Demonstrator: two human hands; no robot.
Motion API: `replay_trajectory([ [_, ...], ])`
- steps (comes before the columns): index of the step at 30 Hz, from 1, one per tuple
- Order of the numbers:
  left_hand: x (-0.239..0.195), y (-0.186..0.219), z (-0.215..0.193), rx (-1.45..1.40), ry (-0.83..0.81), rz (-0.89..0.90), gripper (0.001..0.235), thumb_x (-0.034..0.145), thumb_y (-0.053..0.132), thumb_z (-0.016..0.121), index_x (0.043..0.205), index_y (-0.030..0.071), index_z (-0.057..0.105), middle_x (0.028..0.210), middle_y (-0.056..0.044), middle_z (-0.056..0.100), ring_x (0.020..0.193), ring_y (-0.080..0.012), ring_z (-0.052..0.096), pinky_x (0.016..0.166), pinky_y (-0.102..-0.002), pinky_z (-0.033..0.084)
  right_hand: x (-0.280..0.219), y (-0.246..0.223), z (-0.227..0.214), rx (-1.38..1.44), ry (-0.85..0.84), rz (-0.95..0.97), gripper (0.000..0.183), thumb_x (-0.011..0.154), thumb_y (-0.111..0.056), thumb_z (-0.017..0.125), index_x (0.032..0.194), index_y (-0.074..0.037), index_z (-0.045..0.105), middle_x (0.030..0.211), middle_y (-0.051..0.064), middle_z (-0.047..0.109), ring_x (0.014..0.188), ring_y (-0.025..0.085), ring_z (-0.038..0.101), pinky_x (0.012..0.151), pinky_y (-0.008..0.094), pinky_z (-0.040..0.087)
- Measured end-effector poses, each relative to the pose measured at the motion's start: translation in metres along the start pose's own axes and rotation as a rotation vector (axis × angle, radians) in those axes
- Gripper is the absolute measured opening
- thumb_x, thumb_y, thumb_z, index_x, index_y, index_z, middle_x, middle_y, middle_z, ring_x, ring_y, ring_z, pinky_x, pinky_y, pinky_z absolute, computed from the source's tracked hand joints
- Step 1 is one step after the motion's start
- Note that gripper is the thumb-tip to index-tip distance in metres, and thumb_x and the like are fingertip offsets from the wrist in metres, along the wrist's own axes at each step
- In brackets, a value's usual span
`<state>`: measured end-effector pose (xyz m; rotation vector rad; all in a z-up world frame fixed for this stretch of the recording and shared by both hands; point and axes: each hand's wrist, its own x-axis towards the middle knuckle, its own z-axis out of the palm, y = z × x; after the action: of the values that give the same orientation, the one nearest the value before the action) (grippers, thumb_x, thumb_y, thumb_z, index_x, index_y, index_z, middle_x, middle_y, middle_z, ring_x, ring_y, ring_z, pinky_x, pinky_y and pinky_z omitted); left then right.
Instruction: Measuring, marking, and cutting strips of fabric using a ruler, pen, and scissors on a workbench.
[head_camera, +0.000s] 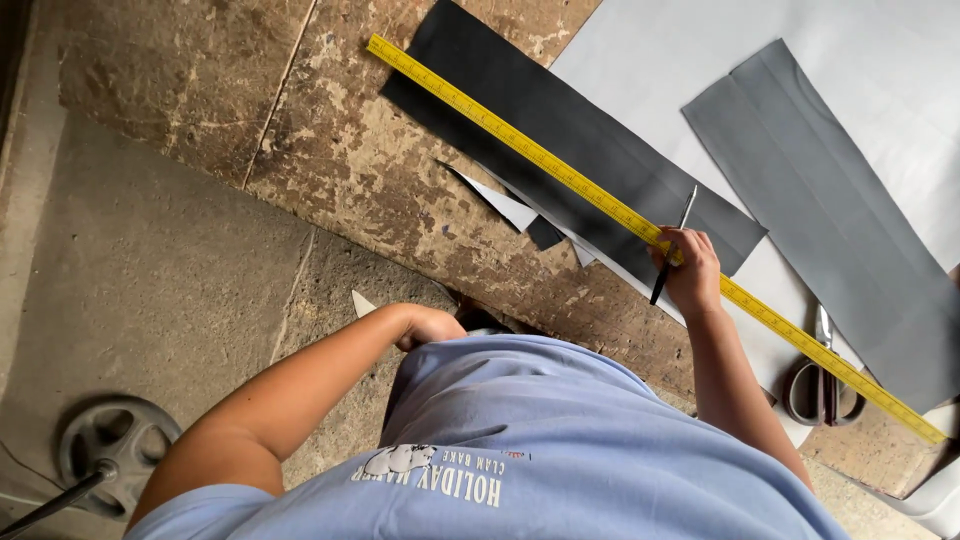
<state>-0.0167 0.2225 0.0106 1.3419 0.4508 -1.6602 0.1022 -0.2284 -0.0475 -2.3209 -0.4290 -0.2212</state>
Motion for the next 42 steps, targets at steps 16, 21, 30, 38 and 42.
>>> replay_trajectory([
  [16, -0.033, 0.036, -0.06, -0.018, -0.001, 0.118, 0.044, 0.097, 0.047, 0.071, 0.117, 0.008, 0.073, 0.1, -0.012, 0.071, 0.09, -0.0239, 0.071, 0.075, -0.036, 0.06, -0.002, -0.025, 0.014, -0.134, 0.089, 0.108, 0.023, 0.089, -0.014, 0.085, 0.105, -0.018, 0.069, 0.117, 0.001, 0.077, 0.102, 0.03, 0.069, 0.09, 0.041, 0.055],
  [21, -0.024, 0.04, -0.08, 0.353, 0.005, 0.041, 0.041, 0.094, 0.045, 0.071, 0.12, 0.014, 0.076, 0.114, -0.013, 0.075, 0.106, -0.0272, 0.07, 0.091, -0.042, 0.057, -0.005, -0.029, 0.017, -0.141, 0.116, 0.159, 0.024, 0.087, -0.013, 0.086, 0.104, -0.018, 0.07, 0.115, 0.002, 0.078, 0.102, 0.03, 0.069, 0.091, 0.043, 0.055],
  [30, 0.013, 0.064, -0.032, 0.965, 0.041, 0.511, 0.044, 0.098, 0.047, 0.055, 0.135, 0.025, 0.061, 0.122, -0.018, 0.072, 0.117, -0.04, 0.066, 0.102, -0.051, 0.054, -0.008, -0.02, 0.02, -0.13, 0.095, 0.153, 0.026, 0.086, -0.009, 0.084, 0.105, -0.019, 0.069, 0.113, 0.001, 0.077, 0.104, 0.029, 0.069, 0.093, 0.042, 0.055],
  [38, 0.006, 0.091, 0.015, 1.319, 0.212, 0.408, 0.036, 0.091, 0.034, 0.053, 0.105, 0.011, 0.076, 0.101, -0.017, 0.077, 0.098, -0.0391, 0.074, 0.087, -0.049, 0.061, -0.002, -0.018, 0.015, -0.118, 0.07, 0.144, 0.03, 0.081, -0.01, 0.085, 0.105, -0.021, 0.07, 0.108, -0.001, 0.077, 0.103, 0.027, 0.069, 0.093, 0.042, 0.056],
  [42, -0.078, 0.115, 0.06, 1.274, 0.188, 0.419, 0.032, 0.088, 0.029, 0.059, 0.104, 0.006, 0.075, 0.102, -0.021, 0.075, 0.098, -0.0438, 0.072, 0.084, -0.052, 0.062, -0.005, -0.008, 0.009, -0.125, 0.013, 0.115, 0.031, 0.081, -0.01, 0.083, 0.107, -0.018, 0.07, 0.11, 0.003, 0.077, 0.102, 0.03, 0.07, 0.089, 0.043, 0.057],
])
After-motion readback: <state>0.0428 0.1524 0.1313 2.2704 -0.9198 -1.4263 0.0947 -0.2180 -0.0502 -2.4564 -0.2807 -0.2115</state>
